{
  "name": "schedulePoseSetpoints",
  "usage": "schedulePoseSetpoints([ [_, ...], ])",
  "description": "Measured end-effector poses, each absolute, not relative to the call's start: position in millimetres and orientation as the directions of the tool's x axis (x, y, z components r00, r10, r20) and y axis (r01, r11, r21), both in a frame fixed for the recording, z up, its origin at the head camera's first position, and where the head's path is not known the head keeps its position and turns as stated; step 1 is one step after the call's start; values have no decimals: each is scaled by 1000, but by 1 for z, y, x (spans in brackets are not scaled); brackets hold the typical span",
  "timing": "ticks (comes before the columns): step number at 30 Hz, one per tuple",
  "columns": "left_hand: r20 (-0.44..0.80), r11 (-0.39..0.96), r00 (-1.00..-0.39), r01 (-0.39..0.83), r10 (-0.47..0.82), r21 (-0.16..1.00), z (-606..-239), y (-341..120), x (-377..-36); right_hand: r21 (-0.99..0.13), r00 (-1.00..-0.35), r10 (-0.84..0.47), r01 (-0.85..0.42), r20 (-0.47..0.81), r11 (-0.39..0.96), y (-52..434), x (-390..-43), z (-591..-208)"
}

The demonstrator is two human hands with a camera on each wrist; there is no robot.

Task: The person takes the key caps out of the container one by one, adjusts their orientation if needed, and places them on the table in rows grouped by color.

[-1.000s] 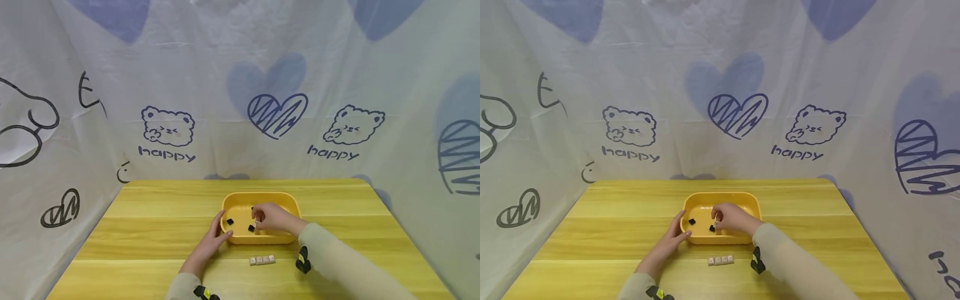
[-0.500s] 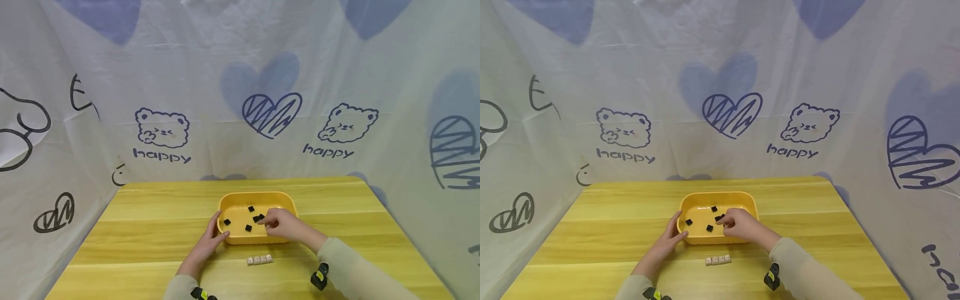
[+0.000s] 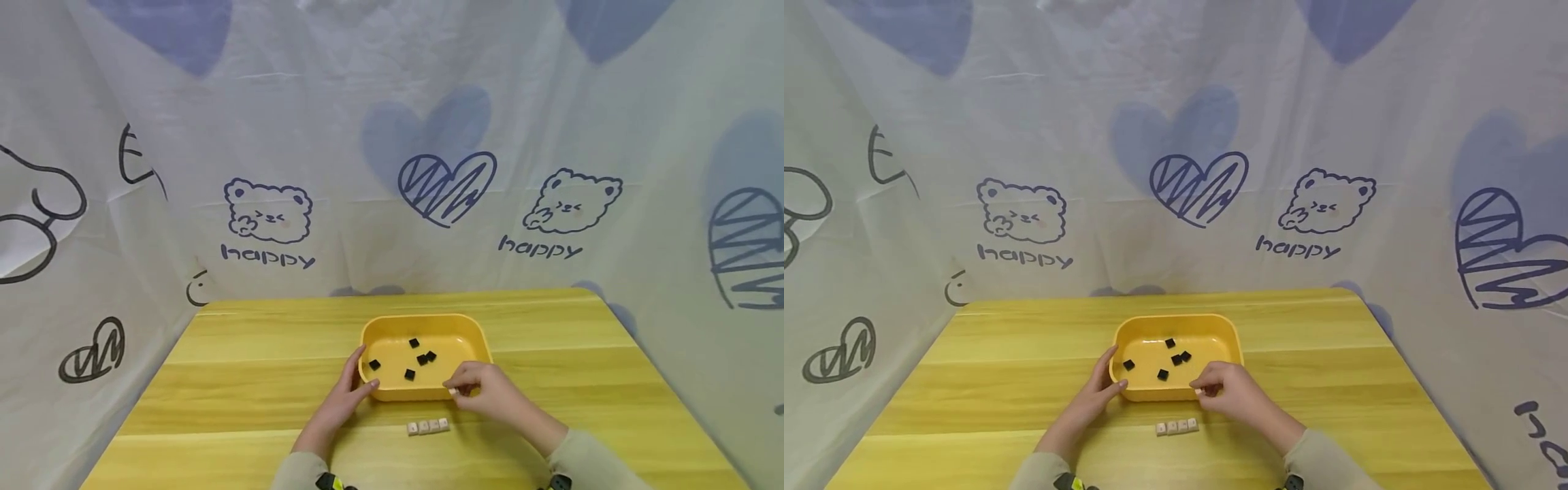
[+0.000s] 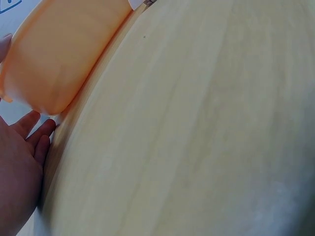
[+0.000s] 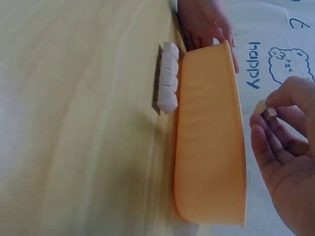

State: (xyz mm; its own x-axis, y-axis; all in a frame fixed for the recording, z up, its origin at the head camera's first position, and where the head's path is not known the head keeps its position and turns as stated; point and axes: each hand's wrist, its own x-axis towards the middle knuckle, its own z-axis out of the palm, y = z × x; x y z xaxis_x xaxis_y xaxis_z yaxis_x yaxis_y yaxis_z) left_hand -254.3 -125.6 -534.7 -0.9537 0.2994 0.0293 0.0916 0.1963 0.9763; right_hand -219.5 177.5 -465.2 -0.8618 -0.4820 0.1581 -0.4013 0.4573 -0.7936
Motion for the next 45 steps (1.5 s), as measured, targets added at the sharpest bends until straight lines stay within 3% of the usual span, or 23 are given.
schedulePoseSetpoints([
  [14, 8, 187, -960, 63, 280, 980, -537, -127, -256, -799, -874, -453, -396, 176, 452, 186, -195, -491],
  [25, 2, 184, -960, 55, 279, 981, -537, -128, -257, -820, -940, -334, -240, 64, 520, 182, -195, -510],
  [34, 10, 173, -955, 63, 295, 983, -537, -128, -256, -688, -913, -369, -380, 172, 618, 181, -201, -523],
  [45, 19, 159, -956, 68, 293, 985, -540, -128, -258, -674, -927, -339, -356, 164, 648, 175, -200, -526],
])
